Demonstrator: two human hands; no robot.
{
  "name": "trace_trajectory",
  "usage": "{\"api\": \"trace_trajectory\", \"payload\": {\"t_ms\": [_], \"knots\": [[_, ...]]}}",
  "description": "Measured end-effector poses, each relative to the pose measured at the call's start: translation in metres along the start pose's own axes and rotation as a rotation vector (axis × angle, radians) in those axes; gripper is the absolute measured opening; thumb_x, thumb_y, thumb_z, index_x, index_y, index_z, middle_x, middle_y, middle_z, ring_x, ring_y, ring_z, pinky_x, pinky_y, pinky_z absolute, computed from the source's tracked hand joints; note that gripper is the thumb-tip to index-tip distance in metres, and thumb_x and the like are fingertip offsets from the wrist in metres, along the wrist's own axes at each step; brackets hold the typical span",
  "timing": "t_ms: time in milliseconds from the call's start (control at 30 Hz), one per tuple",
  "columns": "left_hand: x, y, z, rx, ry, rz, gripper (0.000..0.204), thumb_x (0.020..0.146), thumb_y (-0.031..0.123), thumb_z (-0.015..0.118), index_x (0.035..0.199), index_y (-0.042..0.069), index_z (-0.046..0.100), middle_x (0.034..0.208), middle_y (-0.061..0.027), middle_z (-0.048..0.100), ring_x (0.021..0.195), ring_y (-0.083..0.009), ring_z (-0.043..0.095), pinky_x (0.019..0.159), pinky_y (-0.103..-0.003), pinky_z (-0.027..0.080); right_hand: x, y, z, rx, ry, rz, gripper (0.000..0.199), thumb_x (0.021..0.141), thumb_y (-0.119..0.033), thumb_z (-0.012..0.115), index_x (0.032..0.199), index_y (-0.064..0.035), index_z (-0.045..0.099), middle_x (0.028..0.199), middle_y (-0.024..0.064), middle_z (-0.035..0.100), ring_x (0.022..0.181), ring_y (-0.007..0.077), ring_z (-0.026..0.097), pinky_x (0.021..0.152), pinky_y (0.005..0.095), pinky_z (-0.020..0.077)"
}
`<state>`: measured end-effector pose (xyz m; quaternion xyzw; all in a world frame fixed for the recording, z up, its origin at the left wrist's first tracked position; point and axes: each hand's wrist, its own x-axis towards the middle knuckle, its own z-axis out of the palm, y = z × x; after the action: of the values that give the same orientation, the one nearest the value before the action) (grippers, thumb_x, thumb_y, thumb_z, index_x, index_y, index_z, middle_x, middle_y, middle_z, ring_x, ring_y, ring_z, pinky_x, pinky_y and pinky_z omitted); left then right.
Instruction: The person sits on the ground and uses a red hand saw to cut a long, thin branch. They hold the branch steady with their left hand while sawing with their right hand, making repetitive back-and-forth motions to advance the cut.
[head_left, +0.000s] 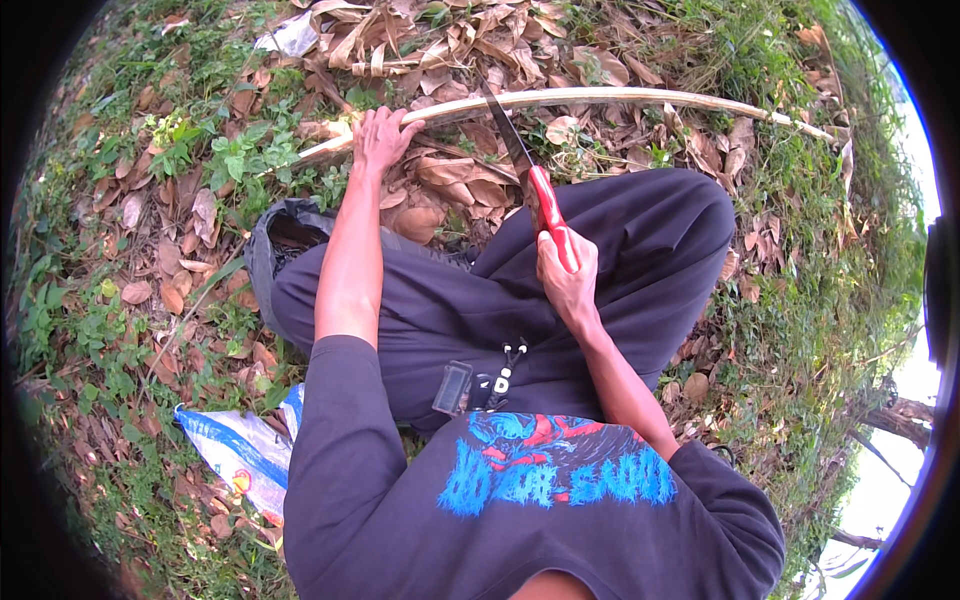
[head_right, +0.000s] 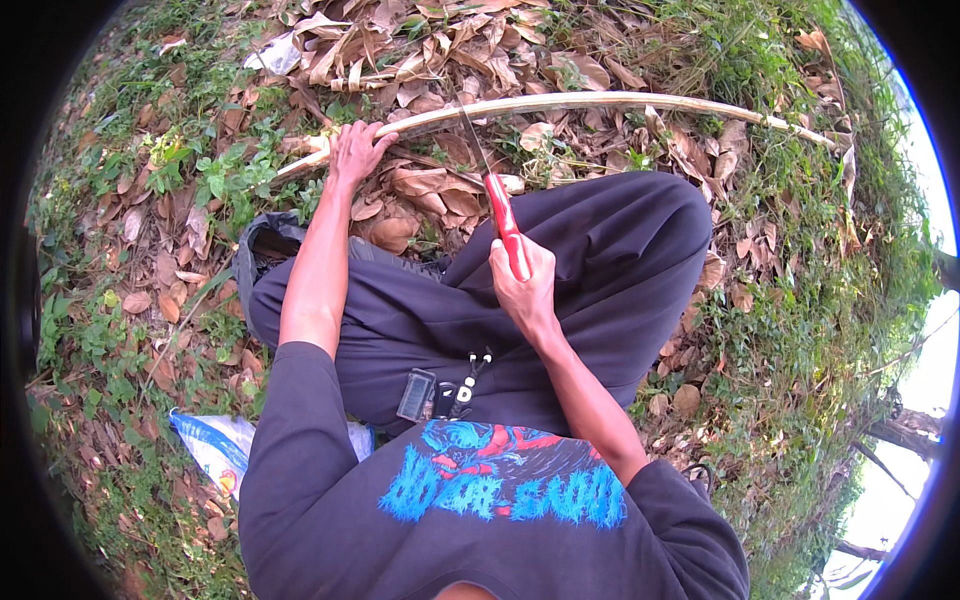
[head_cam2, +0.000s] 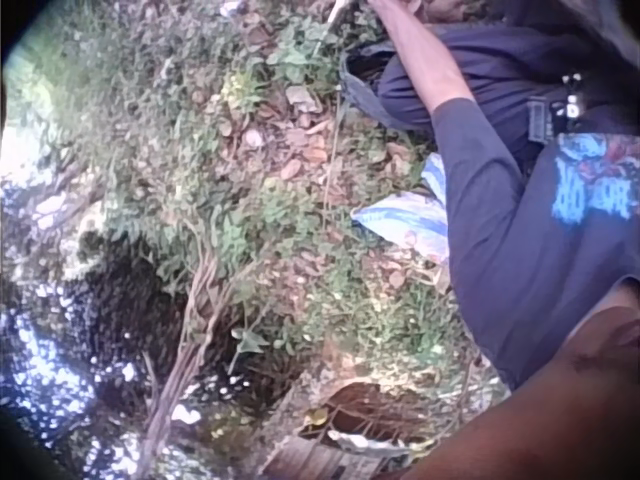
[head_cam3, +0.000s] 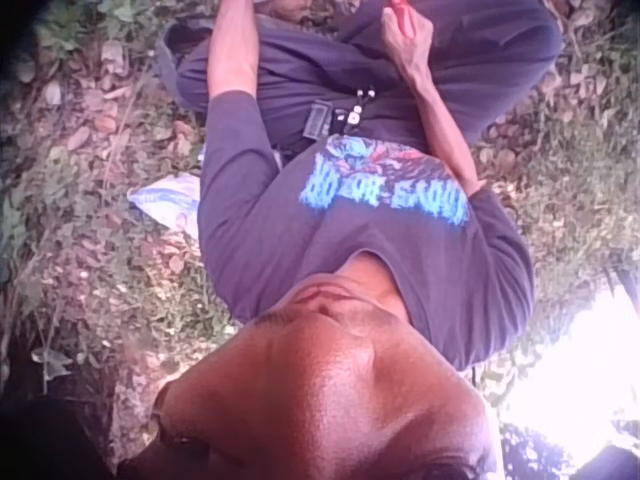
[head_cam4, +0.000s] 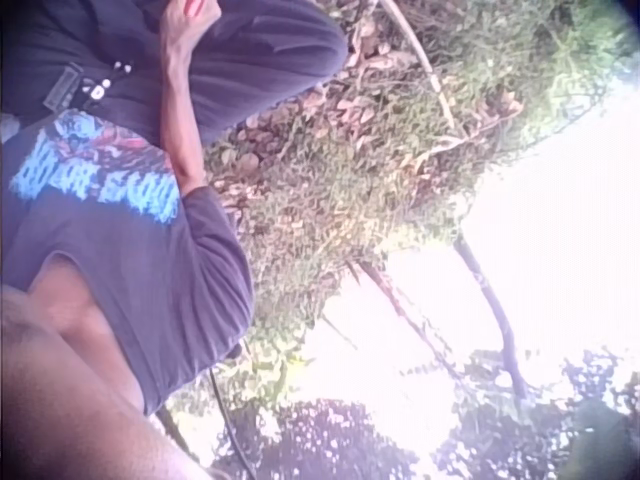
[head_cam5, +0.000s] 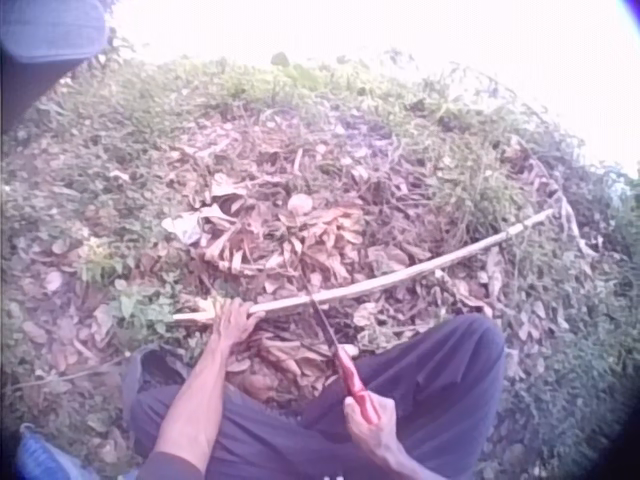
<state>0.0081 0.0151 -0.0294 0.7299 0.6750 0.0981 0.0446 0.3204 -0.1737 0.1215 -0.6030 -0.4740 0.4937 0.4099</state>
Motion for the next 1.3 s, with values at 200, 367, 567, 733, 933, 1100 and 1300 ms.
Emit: {"api": "trace_trajectory", "payload": {"t_ms": [200, 367, 567, 733, 933, 1100, 1300], "knots": [[0.001, -0.001, 0.004, 0.001, 0.001, -0.009, 0.059, 0.092, 0.065, 0.050, 0.119, 0.015, 0.068, 0.109, -0.0115, 0.063, 0.108, -0.0310, 0.056, 0.095, -0.052, 0.040, -0.005, 0.007, 0.000, -0.010, -0.003, -0.001, 0.022, 0.092, -0.008, 0.061, 0.073, 0.0025, 0.055, 0.054, 0.0044, 0.046, 0.049, 0.0098, 0.040, 0.048, 0.0319, 0.0366], [-0.001, -0.006, 0.009, 0.007, 0.017, -0.017, 0.059, 0.092, 0.066, 0.050, 0.120, 0.016, 0.068, 0.110, -0.0114, 0.063, 0.109, -0.0308, 0.056, 0.095, -0.052, 0.040, -0.007, 0.005, 0.010, -0.046, -0.019, -0.050, 0.022, 0.090, -0.008, 0.061, 0.072, 0.0021, 0.054, 0.052, 0.0055, 0.045, 0.046, 0.0119, 0.039, 0.047, 0.0325, 0.0355], [-0.001, 0.000, 0.003, -0.006, -0.012, -0.027, 0.059, 0.091, 0.067, 0.050, 0.120, 0.018, 0.069, 0.111, -0.0106, 0.063, 0.109, -0.0302, 0.056, 0.096, -0.052, 0.040, -0.014, 0.006, 0.000, -0.037, 0.008, -0.017, 0.021, 0.090, -0.006, 0.061, 0.072, 0.0019, 0.053, 0.053, 0.0041, 0.042, 0.047, 0.0099, 0.037, 0.046, 0.0314, 0.0336], [0.000, -0.002, 0.005, -0.001, -0.013, -0.041, 0.059, 0.091, 0.067, 0.050, 0.118, 0.017, 0.070, 0.112, -0.0102, 0.063, 0.111, -0.0298, 0.056, 0.096, -0.051, 0.040, -0.004, 0.005, -0.005, -0.043, -0.036, -0.035, 0.019, 0.090, -0.007, 0.061, 0.074, 0.0020, 0.055, 0.055, 0.0037, 0.046, 0.050, 0.0094, 0.039, 0.048, 0.0307, 0.0360], [0.002, -0.002, 0.004, 0.020, -0.033, -0.039, 0.060, 0.092, 0.066, 0.051, 0.121, 0.017, 0.068, 0.112, -0.0083, 0.063, 0.109, -0.0289, 0.055, 0.096, -0.050, 0.039, 0.010, 0.002, -0.007, -0.056, -0.022, -0.030, 0.018, 0.091, -0.008, 0.061, 0.077, 0.0028, 0.057, 0.056, 0.0030, 0.047, 0.051, 0.0085, 0.040, 0.049, 0.0301, 0.0360], [0.000, -0.001, 0.002, 0.007, -0.028, -0.031, 0.061, 0.092, 0.067, 0.050, 0.124, 0.018, 0.068, 0.114, -0.0088, 0.063, 0.109, -0.0291, 0.056, 0.096, -0.049, 0.038, -0.007, 0.010, -0.001, -0.024, -0.015, 0.000, 0.018, 0.090, -0.007, 0.060, 0.075, 0.0019, 0.055, 0.055, 0.0032, 0.044, 0.050, 0.0083, 0.038, 0.047, 0.0311, 0.0342], [0.001, 0.000, 0.002, 0.027, -0.062, -0.055, 0.061, 0.092, 0.067, 0.050, 0.124, 0.018, 0.067, 0.114, -0.0088, 0.063, 0.110, -0.0292, 0.056, 0.096, -0.050, 0.039, -0.007, 0.004, -0.013, -0.050, -0.023, 0.032, 0.014, 0.091, -0.008, 0.059, 0.084, 0.0036, 0.061, 0.058, 0.0003, 0.048, 0.053, 0.0069, 0.040, 0.050, 0.0288, 0.0363]]}}
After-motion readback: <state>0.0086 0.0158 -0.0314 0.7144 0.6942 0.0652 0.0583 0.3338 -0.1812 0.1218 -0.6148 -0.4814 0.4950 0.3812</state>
